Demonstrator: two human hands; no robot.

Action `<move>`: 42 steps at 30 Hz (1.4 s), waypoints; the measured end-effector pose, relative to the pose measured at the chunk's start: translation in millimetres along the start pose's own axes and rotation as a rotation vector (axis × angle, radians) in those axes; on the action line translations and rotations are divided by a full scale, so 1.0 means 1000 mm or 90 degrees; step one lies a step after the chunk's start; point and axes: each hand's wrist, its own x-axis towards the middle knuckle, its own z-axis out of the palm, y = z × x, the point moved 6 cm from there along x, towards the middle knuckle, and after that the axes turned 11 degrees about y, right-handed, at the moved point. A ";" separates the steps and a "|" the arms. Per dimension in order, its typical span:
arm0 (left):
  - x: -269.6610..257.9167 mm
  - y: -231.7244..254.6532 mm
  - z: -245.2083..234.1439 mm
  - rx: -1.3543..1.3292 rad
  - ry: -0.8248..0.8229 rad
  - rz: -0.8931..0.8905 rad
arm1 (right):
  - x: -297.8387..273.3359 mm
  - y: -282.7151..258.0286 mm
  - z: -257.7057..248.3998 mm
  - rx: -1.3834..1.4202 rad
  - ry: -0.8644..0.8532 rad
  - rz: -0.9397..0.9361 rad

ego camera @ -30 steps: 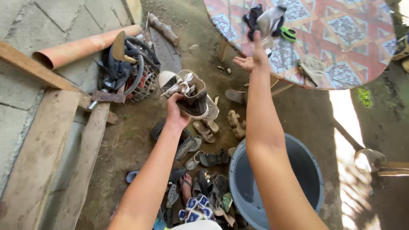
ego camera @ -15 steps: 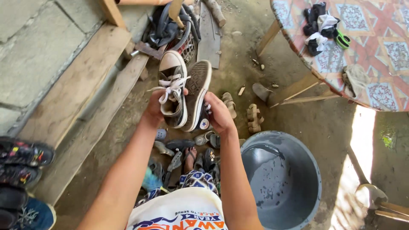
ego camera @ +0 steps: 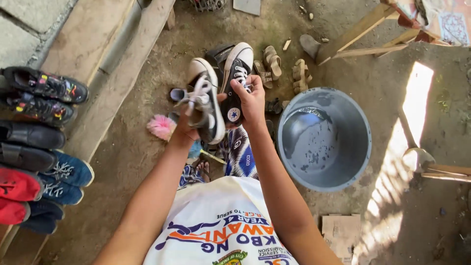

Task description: Organize and clean various shoes and sandals on the floor.

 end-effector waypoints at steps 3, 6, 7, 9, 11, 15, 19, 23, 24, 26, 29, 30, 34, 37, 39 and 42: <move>-0.020 -0.009 -0.017 -0.002 -0.011 -0.022 | -0.027 0.000 -0.016 0.038 -0.018 0.005; -0.021 0.000 -0.057 0.058 0.035 -0.052 | -0.050 -0.027 -0.038 0.005 -0.104 0.043; -0.026 0.009 -0.045 0.058 0.035 -0.048 | -0.049 -0.038 -0.050 0.005 -0.108 0.044; -0.034 0.024 -0.027 0.208 0.082 -0.060 | -0.045 -0.063 -0.073 -0.139 -0.146 -0.022; -0.033 0.037 -0.057 0.296 0.065 -0.073 | -0.038 -0.091 -0.068 -0.241 -0.131 -0.115; -0.028 0.011 -0.039 0.547 0.059 -0.164 | -0.012 -0.112 -0.030 -0.612 -0.340 -0.342; -0.060 -0.048 -0.037 0.586 0.127 -0.256 | -0.020 -0.034 -0.080 -0.820 -0.702 -0.057; -0.089 -0.094 -0.017 0.597 0.132 -0.270 | -0.084 0.022 -0.161 -0.727 -0.740 0.444; -0.096 -0.100 -0.010 0.604 0.141 -0.259 | -0.092 0.040 -0.182 -0.658 -0.700 0.499; -0.116 -0.107 -0.009 0.611 0.189 -0.202 | -0.108 0.044 -0.204 -0.621 -0.638 0.458; -0.134 -0.097 0.002 0.602 0.300 -0.080 | -0.093 0.059 -0.268 -0.465 -0.426 0.362; -0.140 -0.089 0.006 0.581 0.369 -0.017 | -0.077 0.062 -0.298 -0.346 -0.280 0.311; -0.163 -0.078 -0.019 0.544 0.511 0.103 | -0.151 -0.037 -0.209 -0.070 -0.178 0.209; -0.148 -0.088 -0.029 0.551 0.544 0.193 | -0.177 -0.008 -0.197 0.076 0.111 -0.015; -0.127 -0.109 -0.027 0.701 0.544 0.220 | -0.214 0.076 -0.154 -0.680 -0.191 -0.428; -0.136 -0.088 -0.054 0.758 0.486 0.285 | -0.167 0.088 -0.185 -0.839 -0.030 0.127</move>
